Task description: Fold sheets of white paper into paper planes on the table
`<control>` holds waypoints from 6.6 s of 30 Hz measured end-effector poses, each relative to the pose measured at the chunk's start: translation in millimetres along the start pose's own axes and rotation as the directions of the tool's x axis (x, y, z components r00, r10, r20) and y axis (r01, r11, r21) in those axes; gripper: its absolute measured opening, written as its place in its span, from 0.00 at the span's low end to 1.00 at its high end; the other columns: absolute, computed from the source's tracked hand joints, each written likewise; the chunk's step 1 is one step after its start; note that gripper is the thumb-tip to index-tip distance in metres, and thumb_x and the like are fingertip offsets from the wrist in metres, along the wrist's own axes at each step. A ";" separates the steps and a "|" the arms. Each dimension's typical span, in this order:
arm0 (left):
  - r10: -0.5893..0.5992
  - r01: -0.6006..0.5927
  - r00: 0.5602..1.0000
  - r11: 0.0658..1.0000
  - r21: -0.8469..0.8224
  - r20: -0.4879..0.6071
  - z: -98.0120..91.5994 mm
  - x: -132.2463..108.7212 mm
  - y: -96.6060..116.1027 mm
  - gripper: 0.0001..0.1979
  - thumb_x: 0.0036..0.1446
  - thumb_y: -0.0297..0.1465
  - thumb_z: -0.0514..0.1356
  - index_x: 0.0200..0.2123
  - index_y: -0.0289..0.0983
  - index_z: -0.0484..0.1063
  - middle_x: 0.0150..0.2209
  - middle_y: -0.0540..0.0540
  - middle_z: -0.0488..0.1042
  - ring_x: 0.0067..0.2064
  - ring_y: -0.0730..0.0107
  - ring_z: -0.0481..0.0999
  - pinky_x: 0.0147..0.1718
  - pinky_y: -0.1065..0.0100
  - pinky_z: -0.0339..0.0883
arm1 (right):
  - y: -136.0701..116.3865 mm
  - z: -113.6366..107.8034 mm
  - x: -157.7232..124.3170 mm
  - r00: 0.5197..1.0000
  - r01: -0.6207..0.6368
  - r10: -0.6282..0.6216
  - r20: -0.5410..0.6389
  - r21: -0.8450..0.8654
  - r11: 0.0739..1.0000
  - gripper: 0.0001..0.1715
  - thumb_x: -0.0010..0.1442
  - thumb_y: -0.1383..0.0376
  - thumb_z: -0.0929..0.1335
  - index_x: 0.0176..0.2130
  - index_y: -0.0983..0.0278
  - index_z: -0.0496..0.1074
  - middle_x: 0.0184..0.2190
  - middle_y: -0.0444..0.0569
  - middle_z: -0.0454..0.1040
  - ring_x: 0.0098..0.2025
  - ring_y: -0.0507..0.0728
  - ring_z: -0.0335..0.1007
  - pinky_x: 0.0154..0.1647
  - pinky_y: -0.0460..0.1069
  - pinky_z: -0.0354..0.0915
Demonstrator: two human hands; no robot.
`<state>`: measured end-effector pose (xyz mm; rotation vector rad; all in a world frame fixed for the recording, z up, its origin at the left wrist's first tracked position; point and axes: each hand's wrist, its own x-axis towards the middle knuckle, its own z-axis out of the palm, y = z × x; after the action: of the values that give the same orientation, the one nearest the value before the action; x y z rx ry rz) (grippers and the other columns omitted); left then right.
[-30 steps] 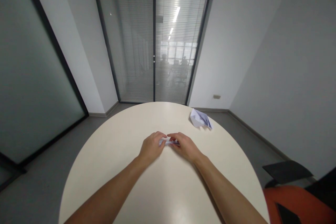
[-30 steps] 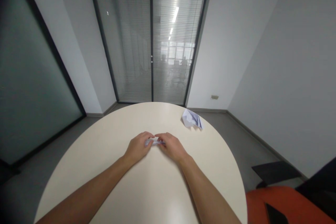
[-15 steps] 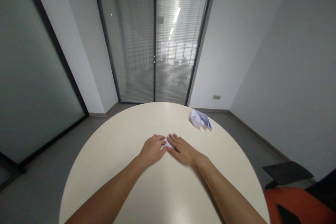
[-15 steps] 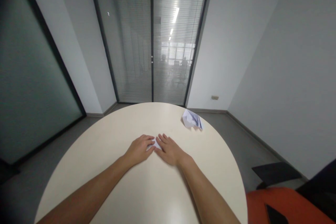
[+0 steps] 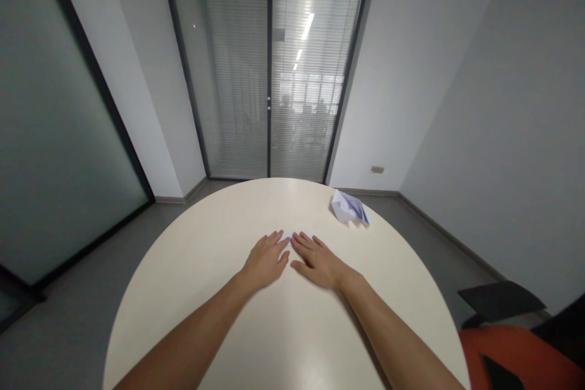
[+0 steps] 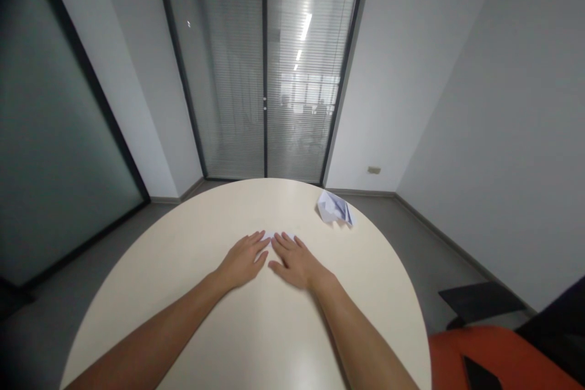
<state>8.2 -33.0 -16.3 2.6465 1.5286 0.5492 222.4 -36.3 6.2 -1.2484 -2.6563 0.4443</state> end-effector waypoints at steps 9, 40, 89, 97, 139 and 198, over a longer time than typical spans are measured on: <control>0.011 -0.011 1.000 0.999 -0.032 0.014 0.9 0.2 -4.2 0.23 0.68 0.38 0.48 0.63 0.39 0.65 0.66 0.39 0.63 0.67 0.56 0.60 0.65 0.51 0.51 | 2.4 0.5 1.1 0.997 -0.065 0.064 -0.030 -0.028 0.997 0.43 0.69 0.42 0.54 0.71 0.64 0.49 0.72 0.56 0.46 0.73 0.64 0.37 0.71 0.66 0.38; 0.020 -0.020 1.000 1.000 0.014 -0.010 -5.1 1.1 0.4 0.23 0.67 0.35 0.50 0.61 0.35 0.67 0.61 0.37 0.68 0.63 0.56 0.66 0.62 0.56 0.57 | 2.6 0.4 0.1 0.997 0.027 -0.024 -0.071 0.046 0.999 0.41 0.68 0.44 0.58 0.69 0.65 0.55 0.70 0.57 0.52 0.72 0.64 0.43 0.71 0.64 0.41; 0.023 -0.022 0.999 1.000 0.010 -0.048 -10.5 -0.8 -2.3 0.17 0.66 0.34 0.54 0.55 0.39 0.71 0.51 0.40 0.70 0.52 0.56 0.68 0.53 0.57 0.64 | 11.8 -4.2 3.1 0.967 0.162 -0.173 -0.185 -0.072 0.984 0.27 0.68 0.60 0.61 0.62 0.68 0.67 0.61 0.58 0.69 0.63 0.63 0.62 0.66 0.58 0.56; -0.001 0.000 0.997 1.000 -0.015 -0.078 -7.4 -0.2 -5.4 0.16 0.65 0.35 0.56 0.53 0.39 0.73 0.50 0.42 0.73 0.51 0.57 0.70 0.52 0.58 0.65 | 26.2 -5.7 0.4 0.957 0.132 -0.143 -0.251 -0.061 0.989 0.20 0.66 0.64 0.63 0.55 0.64 0.74 0.54 0.56 0.75 0.57 0.63 0.69 0.60 0.57 0.62; -0.211 0.090 0.914 0.938 -0.336 -0.347 -1.7 6.4 -23.4 0.12 0.64 0.32 0.58 0.49 0.39 0.76 0.48 0.45 0.79 0.48 0.63 0.77 0.51 0.61 0.70 | 27.6 -17.9 -3.8 0.874 -0.228 0.262 -0.409 0.132 0.965 0.22 0.65 0.51 0.64 0.51 0.60 0.76 0.46 0.51 0.79 0.37 0.57 0.74 0.41 0.50 0.66; -0.058 0.046 0.992 0.994 -0.101 -0.114 3.0 1.6 -16.7 0.17 0.65 0.34 0.54 0.54 0.37 0.74 0.59 0.40 0.71 0.61 0.55 0.68 0.62 0.53 0.60 | 31.7 -33.3 56.3 0.743 -0.635 0.550 -0.380 -0.143 0.759 0.22 0.65 0.61 0.63 0.56 0.65 0.70 0.56 0.62 0.70 0.56 0.68 0.66 0.48 0.56 0.67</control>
<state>-4.0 -22.6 -22.1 2.5349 1.5519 0.7676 218.8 32.8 28.4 -2.0718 -2.0336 -0.0580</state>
